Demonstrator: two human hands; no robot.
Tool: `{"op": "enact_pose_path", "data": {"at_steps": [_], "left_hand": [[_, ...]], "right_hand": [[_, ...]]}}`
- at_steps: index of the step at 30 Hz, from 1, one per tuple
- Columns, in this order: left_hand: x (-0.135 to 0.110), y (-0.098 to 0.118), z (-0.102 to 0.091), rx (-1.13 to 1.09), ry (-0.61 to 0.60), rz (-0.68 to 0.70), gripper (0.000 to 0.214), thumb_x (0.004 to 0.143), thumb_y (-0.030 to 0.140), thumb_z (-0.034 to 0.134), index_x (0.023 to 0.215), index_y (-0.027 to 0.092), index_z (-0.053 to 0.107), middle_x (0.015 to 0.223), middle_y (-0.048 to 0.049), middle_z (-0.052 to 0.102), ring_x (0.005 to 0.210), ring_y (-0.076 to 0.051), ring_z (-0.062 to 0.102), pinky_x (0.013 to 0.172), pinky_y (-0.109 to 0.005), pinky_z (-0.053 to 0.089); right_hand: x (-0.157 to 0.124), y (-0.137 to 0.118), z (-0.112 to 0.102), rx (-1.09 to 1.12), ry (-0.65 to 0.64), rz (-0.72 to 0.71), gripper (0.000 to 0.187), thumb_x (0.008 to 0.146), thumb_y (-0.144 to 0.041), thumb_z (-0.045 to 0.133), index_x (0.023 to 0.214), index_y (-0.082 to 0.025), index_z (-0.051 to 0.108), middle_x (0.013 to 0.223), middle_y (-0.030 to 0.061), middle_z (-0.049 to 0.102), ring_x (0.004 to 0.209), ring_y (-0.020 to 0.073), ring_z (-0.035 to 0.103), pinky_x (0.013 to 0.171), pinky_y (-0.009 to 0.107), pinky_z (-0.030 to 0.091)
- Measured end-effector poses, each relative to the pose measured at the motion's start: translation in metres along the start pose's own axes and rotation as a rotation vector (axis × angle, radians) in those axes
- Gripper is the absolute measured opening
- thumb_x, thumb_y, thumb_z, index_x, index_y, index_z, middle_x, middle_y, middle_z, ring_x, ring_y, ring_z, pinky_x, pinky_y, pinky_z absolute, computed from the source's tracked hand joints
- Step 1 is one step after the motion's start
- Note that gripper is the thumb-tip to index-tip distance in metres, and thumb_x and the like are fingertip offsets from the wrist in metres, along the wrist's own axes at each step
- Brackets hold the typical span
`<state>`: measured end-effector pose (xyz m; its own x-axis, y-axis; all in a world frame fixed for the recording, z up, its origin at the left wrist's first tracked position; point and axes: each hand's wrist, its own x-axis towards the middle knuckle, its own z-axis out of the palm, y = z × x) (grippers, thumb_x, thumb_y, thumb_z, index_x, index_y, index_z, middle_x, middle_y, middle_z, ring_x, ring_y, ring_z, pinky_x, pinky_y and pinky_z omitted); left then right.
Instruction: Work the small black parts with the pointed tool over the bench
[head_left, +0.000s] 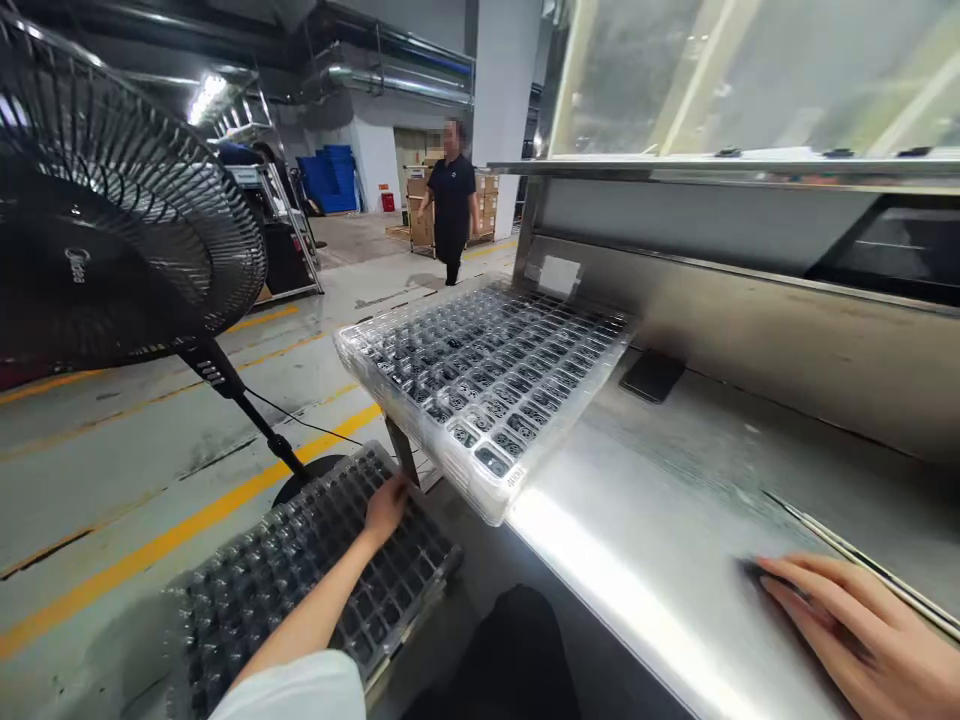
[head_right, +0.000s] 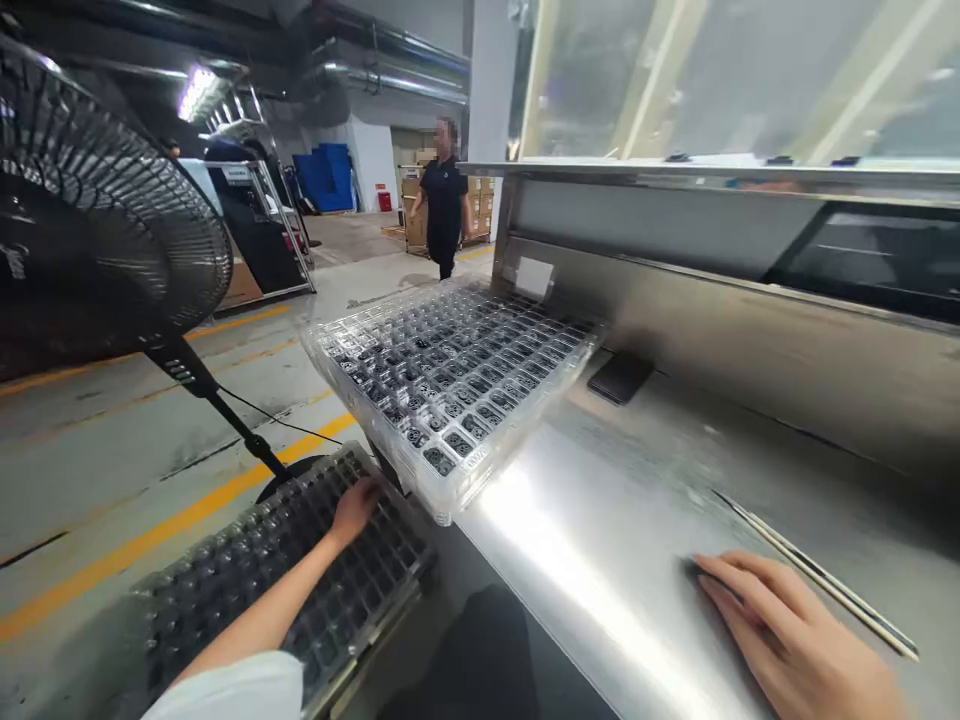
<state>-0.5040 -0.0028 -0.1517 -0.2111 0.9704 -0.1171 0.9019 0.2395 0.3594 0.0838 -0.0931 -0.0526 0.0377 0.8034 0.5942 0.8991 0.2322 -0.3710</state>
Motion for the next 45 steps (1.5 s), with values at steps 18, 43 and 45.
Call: {"op": "enact_pose_path", "data": {"at_steps": [18, 43, 45], "left_hand": [[-0.183, 0.283, -0.096, -0.149, 0.022, 0.99, 0.03, 0.103, 0.035, 0.051, 0.114, 0.023, 0.075, 0.091, -0.0055, 0.081, 0.079, -0.019, 0.074, 0.079, -0.033, 0.061], [-0.113, 0.495, -0.007, 0.241, -0.376, 0.977, 0.009, 0.085, 0.027, 0.069, 0.091, 0.022, 0.065, 0.093, -0.0014, 0.074, 0.093, -0.021, 0.068, 0.083, -0.031, 0.049], [-0.109, 0.5, -0.003, 0.053, -0.4, 0.927, 0.009, 0.084, 0.025, 0.069, 0.088, 0.022, 0.062, 0.084, 0.0009, 0.071, 0.083, -0.018, 0.068, 0.079, -0.029, 0.049]], "right_hand": [[0.009, 0.018, -0.03, -0.006, 0.117, 0.302, 0.034, 0.104, -0.034, 0.052, 0.121, -0.017, 0.077, 0.12, 0.015, 0.066, 0.109, 0.0309, 0.056, 0.094, 0.043, 0.044], [0.007, 0.034, -0.023, 0.114, 0.198, 0.391, 0.045, 0.103, -0.033, 0.043, 0.14, -0.017, 0.063, 0.11, 0.0134, 0.068, 0.092, 0.0277, 0.066, 0.085, 0.04, 0.047], [0.009, 0.03, -0.025, 0.218, 0.262, 0.446, 0.05, 0.102, -0.035, 0.041, 0.143, -0.016, 0.062, 0.113, 0.0143, 0.066, 0.083, 0.0245, 0.067, 0.085, 0.04, 0.051]]}}
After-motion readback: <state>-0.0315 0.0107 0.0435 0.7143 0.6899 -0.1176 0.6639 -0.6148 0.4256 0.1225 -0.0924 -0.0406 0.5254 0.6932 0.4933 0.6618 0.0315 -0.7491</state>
